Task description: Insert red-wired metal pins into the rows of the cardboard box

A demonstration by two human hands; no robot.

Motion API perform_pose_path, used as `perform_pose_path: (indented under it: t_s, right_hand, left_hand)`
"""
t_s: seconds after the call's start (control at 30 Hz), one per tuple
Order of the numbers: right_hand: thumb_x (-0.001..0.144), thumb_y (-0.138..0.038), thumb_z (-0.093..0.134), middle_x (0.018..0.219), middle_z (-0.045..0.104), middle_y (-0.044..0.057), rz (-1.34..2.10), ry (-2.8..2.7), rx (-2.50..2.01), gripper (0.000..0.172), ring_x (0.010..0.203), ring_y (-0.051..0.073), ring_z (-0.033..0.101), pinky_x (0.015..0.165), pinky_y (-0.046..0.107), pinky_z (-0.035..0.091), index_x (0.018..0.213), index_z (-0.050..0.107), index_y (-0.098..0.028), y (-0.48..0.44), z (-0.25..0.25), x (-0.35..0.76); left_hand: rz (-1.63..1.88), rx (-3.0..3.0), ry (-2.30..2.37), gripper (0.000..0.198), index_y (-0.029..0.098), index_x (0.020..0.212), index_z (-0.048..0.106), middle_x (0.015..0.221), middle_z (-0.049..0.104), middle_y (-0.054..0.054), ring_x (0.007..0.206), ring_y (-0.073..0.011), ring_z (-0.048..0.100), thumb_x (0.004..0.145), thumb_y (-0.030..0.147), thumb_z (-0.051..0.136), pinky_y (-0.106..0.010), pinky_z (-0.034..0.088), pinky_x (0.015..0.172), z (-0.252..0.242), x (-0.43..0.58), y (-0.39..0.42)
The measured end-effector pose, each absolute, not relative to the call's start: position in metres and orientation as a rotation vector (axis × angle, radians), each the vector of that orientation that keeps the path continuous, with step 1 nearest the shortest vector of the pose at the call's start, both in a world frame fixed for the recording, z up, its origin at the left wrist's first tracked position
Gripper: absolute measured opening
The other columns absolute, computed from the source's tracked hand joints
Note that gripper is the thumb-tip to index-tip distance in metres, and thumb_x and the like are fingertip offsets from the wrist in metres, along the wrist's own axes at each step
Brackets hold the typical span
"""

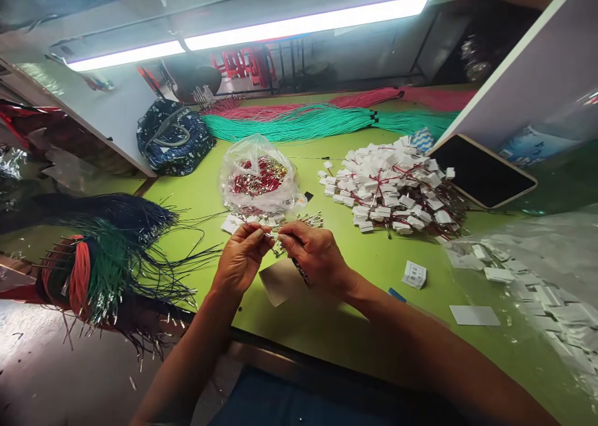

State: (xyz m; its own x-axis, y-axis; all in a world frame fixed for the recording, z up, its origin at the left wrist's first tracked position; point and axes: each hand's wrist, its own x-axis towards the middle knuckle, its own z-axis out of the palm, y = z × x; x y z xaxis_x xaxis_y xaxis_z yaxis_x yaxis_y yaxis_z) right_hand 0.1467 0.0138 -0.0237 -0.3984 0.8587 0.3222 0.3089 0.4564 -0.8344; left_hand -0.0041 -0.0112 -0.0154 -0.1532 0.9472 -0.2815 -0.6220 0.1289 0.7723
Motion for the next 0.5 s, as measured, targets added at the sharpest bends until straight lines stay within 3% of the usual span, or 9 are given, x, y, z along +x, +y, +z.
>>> perform_pose_path:
  t_s: [0.27, 0.5]
  right_hand:
    - [0.085, -0.029, 0.051, 0.056, 0.062, -0.002, 0.831, -1.958, -1.028, 0.018, 0.047, 0.009, 0.056, 0.05, 0.02, 0.042, 0.077, 0.063, -0.019, 0.0112, -0.0203, 0.1477]
    - [0.087, -0.027, 0.048, 0.072, 0.069, 0.002, 0.622, -2.051, -0.879, 0.017, 0.062, 0.013, 0.062, 0.06, 0.023, 0.046, 0.08, 0.062, -0.021, 0.0122, -0.0231, 0.1503]
  left_hand:
    - [1.488, 0.576, 1.022, 0.03, 0.017, 0.066, 0.059, 0.072, 0.068, 0.003, 0.065, -0.0081, 0.061, 0.05, 0.021, 0.083, -0.022, 0.049, 0.068, -0.0175, -0.0017, -0.0128]
    - [1.464, 0.643, 1.038, 0.027, 0.018, 0.065, 0.059, 0.069, 0.068, 0.002, 0.06, -0.0094, 0.06, 0.053, 0.023, 0.082, -0.025, 0.049, 0.067, -0.0165, -0.0016, -0.0151]
